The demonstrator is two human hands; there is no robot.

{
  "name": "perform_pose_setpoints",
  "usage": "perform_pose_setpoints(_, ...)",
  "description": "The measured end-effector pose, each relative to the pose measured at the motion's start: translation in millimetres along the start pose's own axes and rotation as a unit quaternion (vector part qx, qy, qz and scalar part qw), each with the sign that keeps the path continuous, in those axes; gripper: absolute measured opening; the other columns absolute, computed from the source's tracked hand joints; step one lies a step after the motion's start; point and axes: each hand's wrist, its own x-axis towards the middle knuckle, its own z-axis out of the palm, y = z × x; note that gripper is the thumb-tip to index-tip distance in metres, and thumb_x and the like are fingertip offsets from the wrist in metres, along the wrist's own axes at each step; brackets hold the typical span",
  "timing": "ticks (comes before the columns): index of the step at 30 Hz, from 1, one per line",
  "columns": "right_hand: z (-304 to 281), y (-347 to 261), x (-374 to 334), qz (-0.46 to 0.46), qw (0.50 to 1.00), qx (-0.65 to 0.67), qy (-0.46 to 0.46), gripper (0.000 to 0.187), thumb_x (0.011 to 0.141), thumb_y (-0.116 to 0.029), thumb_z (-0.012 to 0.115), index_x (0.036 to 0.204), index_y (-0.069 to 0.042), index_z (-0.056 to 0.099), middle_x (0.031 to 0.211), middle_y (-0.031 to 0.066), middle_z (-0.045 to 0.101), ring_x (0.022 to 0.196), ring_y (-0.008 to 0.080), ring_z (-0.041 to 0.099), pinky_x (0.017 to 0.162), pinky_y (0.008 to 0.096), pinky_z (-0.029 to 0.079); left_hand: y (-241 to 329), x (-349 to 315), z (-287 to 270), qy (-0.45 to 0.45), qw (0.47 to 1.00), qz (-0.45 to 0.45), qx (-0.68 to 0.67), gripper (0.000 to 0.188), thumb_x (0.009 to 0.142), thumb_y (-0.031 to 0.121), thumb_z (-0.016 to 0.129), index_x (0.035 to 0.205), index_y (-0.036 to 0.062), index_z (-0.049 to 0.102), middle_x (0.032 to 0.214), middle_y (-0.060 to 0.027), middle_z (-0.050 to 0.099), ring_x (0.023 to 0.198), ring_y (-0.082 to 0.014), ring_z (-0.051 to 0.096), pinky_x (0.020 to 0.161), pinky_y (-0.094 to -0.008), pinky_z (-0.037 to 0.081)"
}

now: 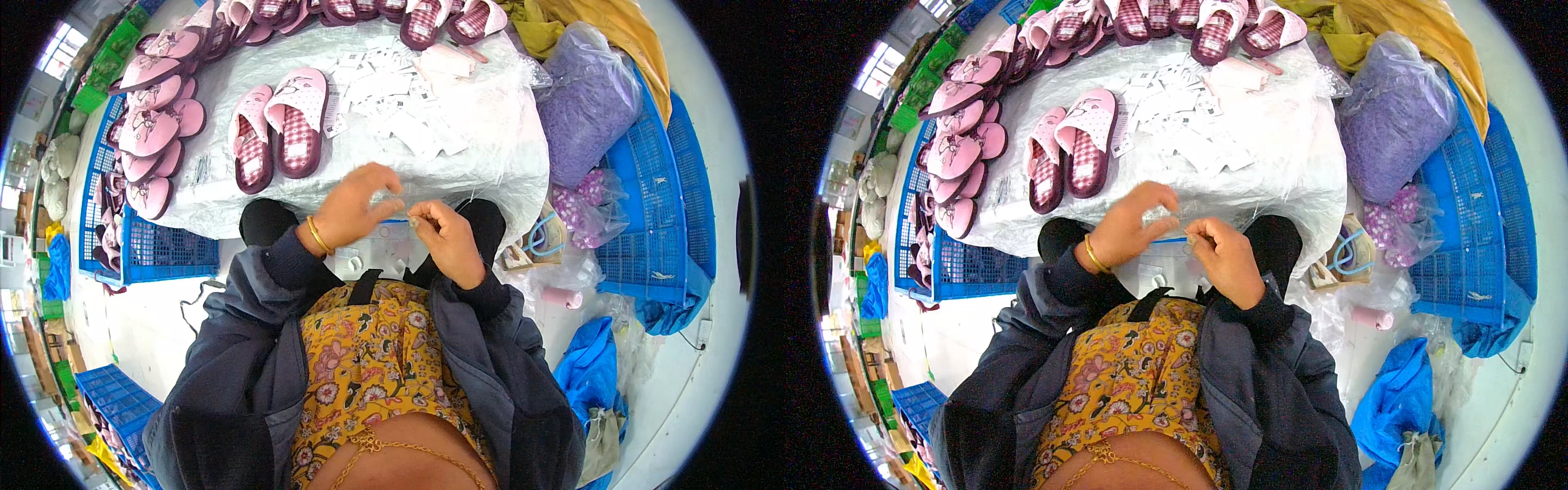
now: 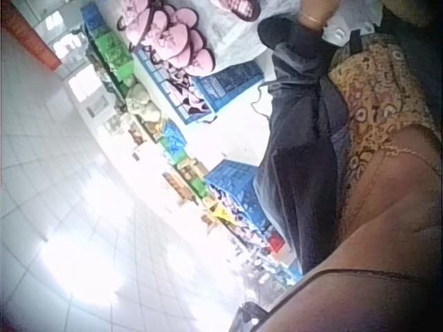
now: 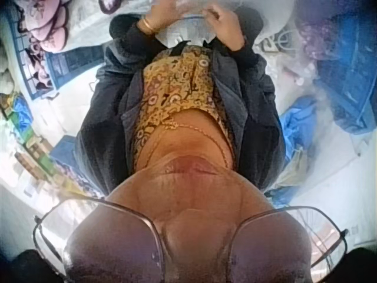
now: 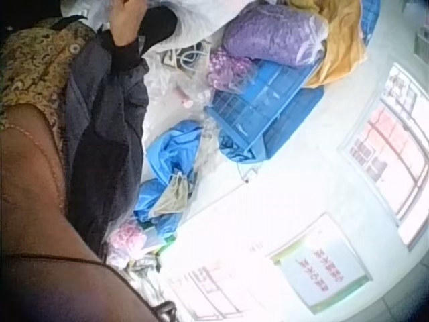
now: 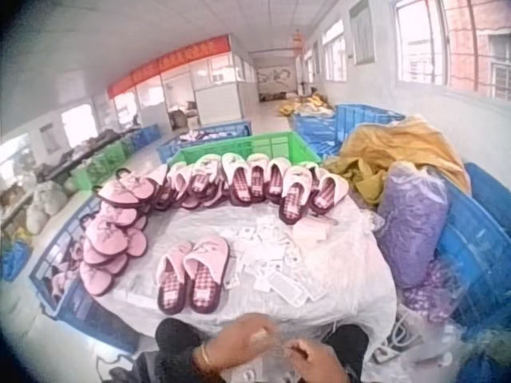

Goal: The person sits on the floor and repeatedly picks up small paper tags, folds them, and attaches them to pink slippers using a small tool. The person handles multiple slippers and tags, placing finished pairs aside.

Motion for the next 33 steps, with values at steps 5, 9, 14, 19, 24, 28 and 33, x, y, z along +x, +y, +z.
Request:
perform_pose_setpoints(5, 1.9, -1.3, 1.5, -0.074, 0.997, 0.004, -0.004, 0.013, 0.091, -0.009, 0.062, 0.101, -0.001, 0.061, 0.089, 0.0103, 0.062, 0.077, 0.0190, 0.059, 0.072, 0.0308, 0.047, -34.4, 26.2, -16.3, 0.099, 0.991, -0.040, 0.081, 0.020, 0.081, 0.008, 0.068, 0.097, 0.0010, 0.061, 0.097, -0.0137, 0.062, 0.093, -0.0327, 0.060, 0.082, -0.0379, 0.048)
perform_pose_setpoints(9, 1.8, -2.9, 2.2, -0.103, 0.995, 0.011, 0.003, 0.012, 0.092, -0.010, 0.062, 0.101, -0.001, 0.062, 0.089, 0.0090, 0.062, 0.077, 0.0173, 0.058, 0.072, 0.0298, 0.047, -54.6, 50.3, -19.7, 0.116, 0.984, -0.038, 0.126, 0.020, 0.080, 0.010, 0.068, 0.097, 0.0022, 0.063, 0.094, -0.0130, 0.062, 0.092, -0.0327, 0.060, 0.081, -0.0384, 0.049)
perform_pose_setpoints(14, 0.2, 4.1, -1.1, -0.020, 0.998, 0.063, -0.014, 0.012, 0.093, -0.011, 0.061, 0.101, -0.001, 0.062, 0.088, 0.0079, 0.063, 0.078, 0.0148, 0.058, 0.072, 0.0280, 0.047, -67.5, 63.9, -18.0, 0.122, 0.984, -0.092, 0.095, 0.020, 0.082, 0.012, 0.069, 0.100, 0.0041, 0.066, 0.092, -0.0110, 0.062, 0.080, -0.0263, 0.062, 0.073, -0.0369, 0.051)
perform_pose_setpoints(19, 2.4, 7.0, 1.5, -0.015, 0.997, 0.073, -0.024, 0.013, 0.093, -0.011, 0.061, 0.101, -0.001, 0.061, 0.088, 0.0081, 0.064, 0.078, 0.0140, 0.059, 0.072, 0.0282, 0.048, -65.0, 70.3, -19.4, 0.087, 0.978, -0.139, 0.131, 0.023, 0.083, 0.016, 0.069, 0.103, 0.0046, 0.068, 0.085, -0.0111, 0.063, 0.074, -0.0236, 0.063, 0.067, -0.0347, 0.050)
perform_pose_setpoints(24, 4.6, 6.4, 4.6, -0.032, 0.997, 0.053, -0.036, 0.013, 0.093, -0.011, 0.060, 0.101, -0.001, 0.062, 0.089, 0.0083, 0.065, 0.077, 0.0139, 0.059, 0.071, 0.0288, 0.048, -82.2, 76.9, -28.2, 0.119, 0.979, -0.163, 0.042, 0.029, 0.089, 0.017, 0.065, 0.115, 0.0043, 0.067, 0.079, -0.0022, 0.060, 0.069, -0.0126, 0.055, 0.063, -0.0277, 0.045)
perform_pose_setpoints(28, 4.3, 27.1, 4.2, 0.015, 0.996, 0.080, -0.026, 0.013, 0.092, -0.010, 0.062, 0.102, -0.001, 0.062, 0.088, 0.0074, 0.064, 0.076, 0.0127, 0.057, 0.070, 0.0277, 0.047, 80.5, 71.6, -69.4, -0.158, 0.923, -0.020, -0.351, 0.049, 0.093, 0.025, 0.062, 0.134, 0.0002, 0.051, 0.088, 0.0003, 0.051, 0.072, -0.0128, 0.046, 0.066, -0.0254, 0.039)
perform_pose_setpoints(33, 7.8, 22.6, 10.6, 0.000, 0.998, 0.049, -0.034, 0.014, 0.091, -0.010, 0.064, 0.102, -0.001, 0.062, 0.087, 0.0069, 0.063, 0.076, 0.0126, 0.056, 0.069, 0.0272, 0.047, 134.7, 65.8, -62.3, -0.288, 0.727, 0.245, -0.573, 0.019, 0.089, 0.020, 0.066, 0.083, 0.0053, 0.056, 0.082, -0.0092, 0.059, 0.078, -0.0152, 0.057, 0.072, -0.0279, 0.045)
